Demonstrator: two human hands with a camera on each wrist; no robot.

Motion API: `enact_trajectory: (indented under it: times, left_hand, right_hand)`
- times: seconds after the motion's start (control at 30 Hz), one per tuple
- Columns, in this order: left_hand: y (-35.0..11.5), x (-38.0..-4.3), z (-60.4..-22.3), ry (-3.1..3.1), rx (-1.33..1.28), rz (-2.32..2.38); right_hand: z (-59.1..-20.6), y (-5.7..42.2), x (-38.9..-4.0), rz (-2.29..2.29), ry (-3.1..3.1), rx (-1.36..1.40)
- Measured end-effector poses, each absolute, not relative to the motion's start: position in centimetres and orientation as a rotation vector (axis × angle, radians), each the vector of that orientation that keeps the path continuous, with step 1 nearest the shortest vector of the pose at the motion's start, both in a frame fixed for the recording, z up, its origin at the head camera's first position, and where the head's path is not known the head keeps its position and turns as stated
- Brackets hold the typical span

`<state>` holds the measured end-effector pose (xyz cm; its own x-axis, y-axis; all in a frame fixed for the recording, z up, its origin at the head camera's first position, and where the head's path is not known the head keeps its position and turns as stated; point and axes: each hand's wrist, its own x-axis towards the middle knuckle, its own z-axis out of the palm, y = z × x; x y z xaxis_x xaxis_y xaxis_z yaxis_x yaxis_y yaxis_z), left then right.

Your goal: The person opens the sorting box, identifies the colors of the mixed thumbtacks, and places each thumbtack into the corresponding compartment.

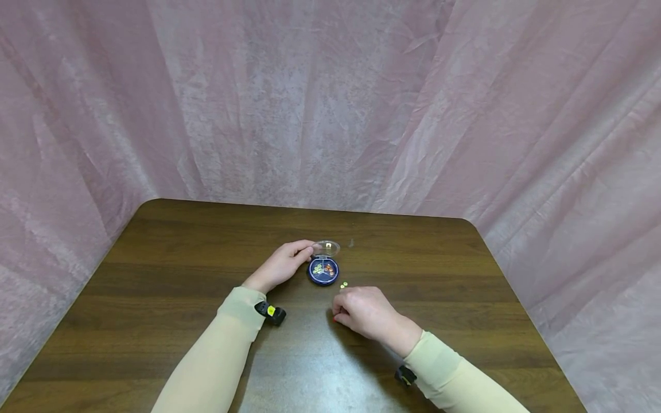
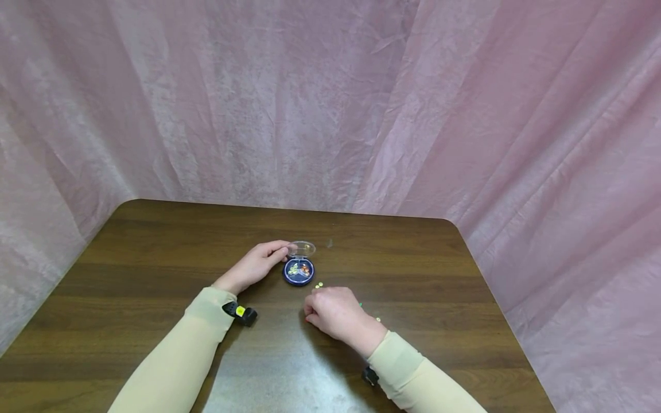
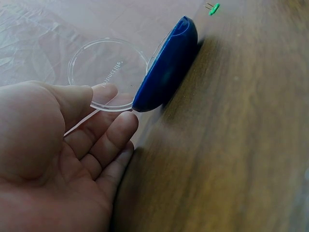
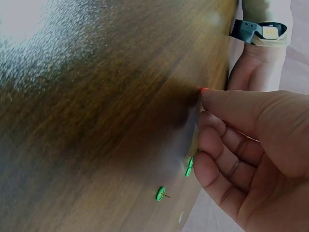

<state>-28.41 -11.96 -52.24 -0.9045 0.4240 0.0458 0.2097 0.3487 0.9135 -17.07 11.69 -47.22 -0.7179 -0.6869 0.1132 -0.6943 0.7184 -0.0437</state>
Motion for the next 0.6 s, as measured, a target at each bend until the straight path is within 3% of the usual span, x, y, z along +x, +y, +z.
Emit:
enact_trajectory:
  times: [0.6]
  left_hand:
    - [-11.95,-28.34,-52.38,2.424,0.564,1.591]
  right_hand:
    - [-47.58,11.94,-16.88,0.051,-2.648,1.158]
